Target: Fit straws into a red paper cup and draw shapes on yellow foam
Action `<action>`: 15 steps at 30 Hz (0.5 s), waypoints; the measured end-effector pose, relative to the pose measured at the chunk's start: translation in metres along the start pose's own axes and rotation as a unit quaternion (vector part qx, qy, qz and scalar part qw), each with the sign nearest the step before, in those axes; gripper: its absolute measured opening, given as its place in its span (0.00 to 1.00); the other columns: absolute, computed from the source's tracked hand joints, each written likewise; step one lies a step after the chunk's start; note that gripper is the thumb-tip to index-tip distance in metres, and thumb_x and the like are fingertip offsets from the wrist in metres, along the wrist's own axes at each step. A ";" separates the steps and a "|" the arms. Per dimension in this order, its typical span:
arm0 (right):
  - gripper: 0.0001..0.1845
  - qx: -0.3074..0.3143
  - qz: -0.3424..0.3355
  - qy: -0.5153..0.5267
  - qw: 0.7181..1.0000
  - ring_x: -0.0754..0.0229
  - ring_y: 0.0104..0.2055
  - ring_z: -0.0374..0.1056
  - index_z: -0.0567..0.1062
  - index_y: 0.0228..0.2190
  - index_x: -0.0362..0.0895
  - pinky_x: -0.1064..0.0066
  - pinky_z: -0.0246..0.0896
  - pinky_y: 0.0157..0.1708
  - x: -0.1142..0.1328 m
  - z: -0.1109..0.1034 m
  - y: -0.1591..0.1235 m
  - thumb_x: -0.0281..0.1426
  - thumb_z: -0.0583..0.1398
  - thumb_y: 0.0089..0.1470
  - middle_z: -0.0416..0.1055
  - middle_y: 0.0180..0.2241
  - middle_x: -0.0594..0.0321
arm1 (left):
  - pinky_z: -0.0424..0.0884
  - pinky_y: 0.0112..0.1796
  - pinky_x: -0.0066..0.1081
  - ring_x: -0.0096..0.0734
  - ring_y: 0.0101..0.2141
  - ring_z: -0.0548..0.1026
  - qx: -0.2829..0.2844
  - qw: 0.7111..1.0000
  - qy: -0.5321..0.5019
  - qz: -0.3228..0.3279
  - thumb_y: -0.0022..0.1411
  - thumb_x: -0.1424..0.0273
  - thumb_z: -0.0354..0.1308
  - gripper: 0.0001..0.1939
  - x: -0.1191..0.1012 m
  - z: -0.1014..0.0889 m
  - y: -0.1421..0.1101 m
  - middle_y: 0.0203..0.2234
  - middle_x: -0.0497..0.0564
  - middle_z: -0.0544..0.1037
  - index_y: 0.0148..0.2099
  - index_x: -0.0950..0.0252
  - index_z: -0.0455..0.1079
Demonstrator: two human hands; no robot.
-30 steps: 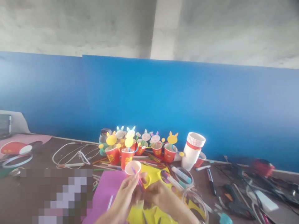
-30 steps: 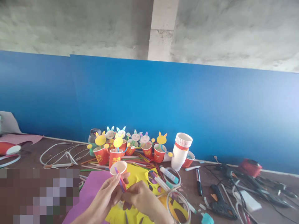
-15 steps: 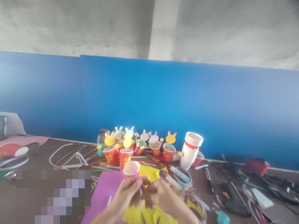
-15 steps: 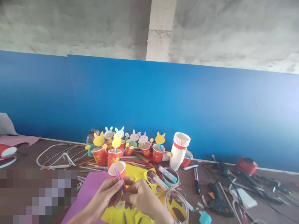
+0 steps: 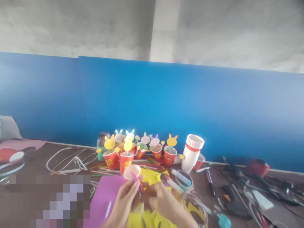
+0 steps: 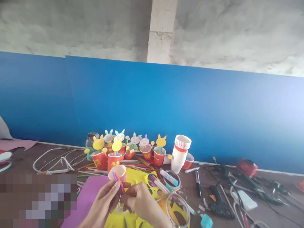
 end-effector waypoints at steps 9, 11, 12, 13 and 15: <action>0.18 -0.165 0.064 -0.339 0.924 0.60 0.27 0.70 0.78 0.25 0.40 0.73 0.57 0.27 -0.020 -0.076 0.032 0.25 0.50 0.57 0.76 0.24 0.58 | 0.47 0.15 0.21 0.10 0.10 0.56 0.036 0.998 0.033 -0.042 0.48 0.45 0.64 0.29 0.021 -0.004 0.006 0.28 0.55 0.81 0.38 0.68 0.76; 0.16 -0.195 0.074 -0.389 0.897 0.59 0.30 0.72 0.78 0.26 0.41 0.73 0.57 0.29 -0.025 -0.081 0.047 0.24 0.51 0.56 0.77 0.27 0.56 | 0.43 0.13 0.21 0.10 0.09 0.57 0.062 0.996 0.047 -0.048 0.48 0.43 0.63 0.31 0.032 -0.005 0.009 0.29 0.56 0.81 0.37 0.68 0.75; 0.16 -0.199 0.074 -0.411 0.886 0.57 0.33 0.73 0.79 0.27 0.41 0.72 0.57 0.31 -0.028 -0.081 0.055 0.24 0.52 0.56 0.78 0.29 0.55 | 0.43 0.13 0.21 0.11 0.09 0.58 0.070 0.995 0.051 -0.050 0.47 0.42 0.62 0.32 0.037 -0.006 0.010 0.29 0.56 0.81 0.37 0.68 0.75; 0.15 -0.199 0.073 -0.432 0.877 0.56 0.36 0.73 0.79 0.28 0.41 0.71 0.58 0.33 -0.032 -0.079 0.062 0.24 0.52 0.56 0.79 0.32 0.53 | 0.44 0.12 0.21 0.12 0.09 0.59 0.077 0.994 0.055 -0.055 0.46 0.41 0.62 0.33 0.042 -0.006 0.011 0.28 0.56 0.81 0.37 0.68 0.74; 0.15 -0.186 0.064 -0.467 0.862 0.53 0.42 0.73 0.79 0.31 0.41 0.69 0.60 0.38 -0.037 -0.073 0.075 0.24 0.53 0.58 0.78 0.37 0.51 | 0.44 0.12 0.21 0.12 0.09 0.59 0.069 0.995 0.059 -0.051 0.46 0.40 0.62 0.33 0.047 -0.008 0.013 0.27 0.54 0.80 0.36 0.68 0.74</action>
Point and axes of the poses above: each hand's wrist, its own y-axis towards the middle knuckle, its own z-axis out of the palm, x = y × z, the point moved 1 cm from there along y, towards the middle knuckle
